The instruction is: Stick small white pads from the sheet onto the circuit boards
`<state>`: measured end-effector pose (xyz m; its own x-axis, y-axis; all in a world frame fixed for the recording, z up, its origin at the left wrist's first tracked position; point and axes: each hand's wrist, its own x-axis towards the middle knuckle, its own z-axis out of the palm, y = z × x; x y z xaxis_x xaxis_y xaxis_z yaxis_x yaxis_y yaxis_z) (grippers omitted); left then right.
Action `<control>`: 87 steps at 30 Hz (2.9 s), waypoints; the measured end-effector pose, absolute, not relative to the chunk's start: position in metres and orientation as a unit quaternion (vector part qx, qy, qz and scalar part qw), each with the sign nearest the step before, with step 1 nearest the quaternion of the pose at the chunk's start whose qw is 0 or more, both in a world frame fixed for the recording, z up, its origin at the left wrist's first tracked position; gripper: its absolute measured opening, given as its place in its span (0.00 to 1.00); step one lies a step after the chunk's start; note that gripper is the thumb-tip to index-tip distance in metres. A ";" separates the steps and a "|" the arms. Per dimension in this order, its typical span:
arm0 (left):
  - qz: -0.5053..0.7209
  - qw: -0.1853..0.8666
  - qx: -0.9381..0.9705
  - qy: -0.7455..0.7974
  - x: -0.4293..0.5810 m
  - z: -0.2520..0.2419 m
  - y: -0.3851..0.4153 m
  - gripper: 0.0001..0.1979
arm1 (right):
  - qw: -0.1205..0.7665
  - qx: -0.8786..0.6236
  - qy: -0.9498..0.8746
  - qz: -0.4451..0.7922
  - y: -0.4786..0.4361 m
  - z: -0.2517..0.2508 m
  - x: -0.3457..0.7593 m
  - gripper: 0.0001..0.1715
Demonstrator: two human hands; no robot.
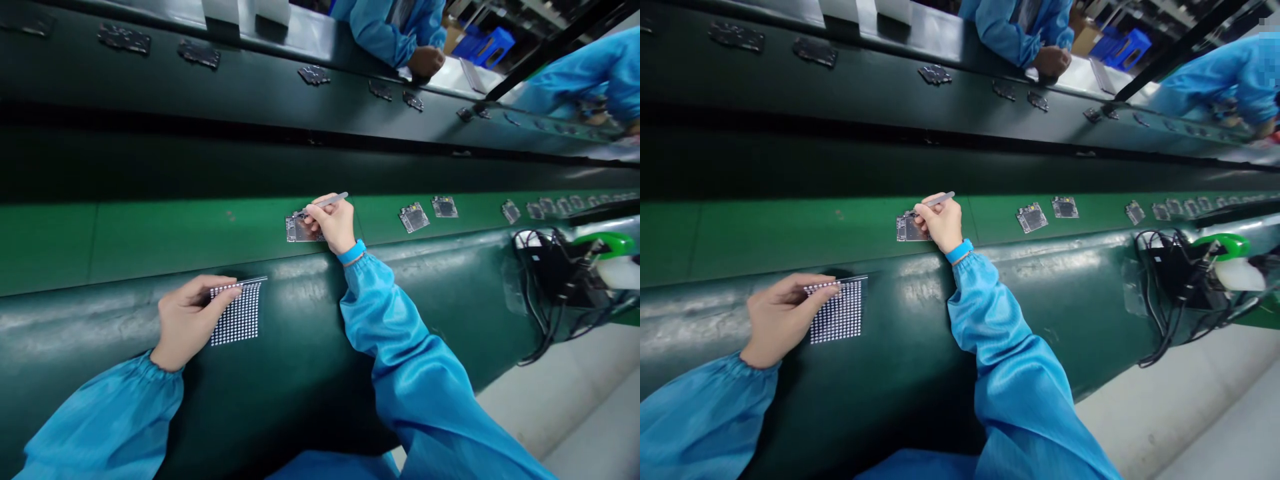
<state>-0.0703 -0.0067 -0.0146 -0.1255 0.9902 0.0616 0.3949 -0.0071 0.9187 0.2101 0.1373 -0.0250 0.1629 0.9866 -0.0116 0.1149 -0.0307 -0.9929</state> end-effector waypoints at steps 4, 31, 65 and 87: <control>0.428 0.345 0.562 0.618 -0.070 -0.013 -0.007 0.09 | 0.504 -0.576 -0.479 0.430 0.137 -0.021 0.215 0.13; 0.412 0.335 0.565 0.632 -0.072 -0.014 -0.009 0.10 | 0.501 -0.564 -0.495 0.431 0.138 -0.021 0.250 0.18; 0.407 0.330 0.568 0.634 -0.077 -0.017 -0.009 0.13 | 0.462 -0.564 -0.661 0.178 0.090 -0.012 0.282 0.18; 0.422 0.314 0.555 0.644 -0.074 -0.022 -0.007 0.14 | 0.331 -0.585 -0.740 0.018 0.099 -0.030 0.284 0.16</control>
<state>-0.0740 -0.0069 -0.0224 -0.1864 0.9804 0.0645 0.4509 0.0271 0.8921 0.2837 0.0988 -0.0297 -0.0965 0.8776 0.4696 0.8542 0.3152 -0.4135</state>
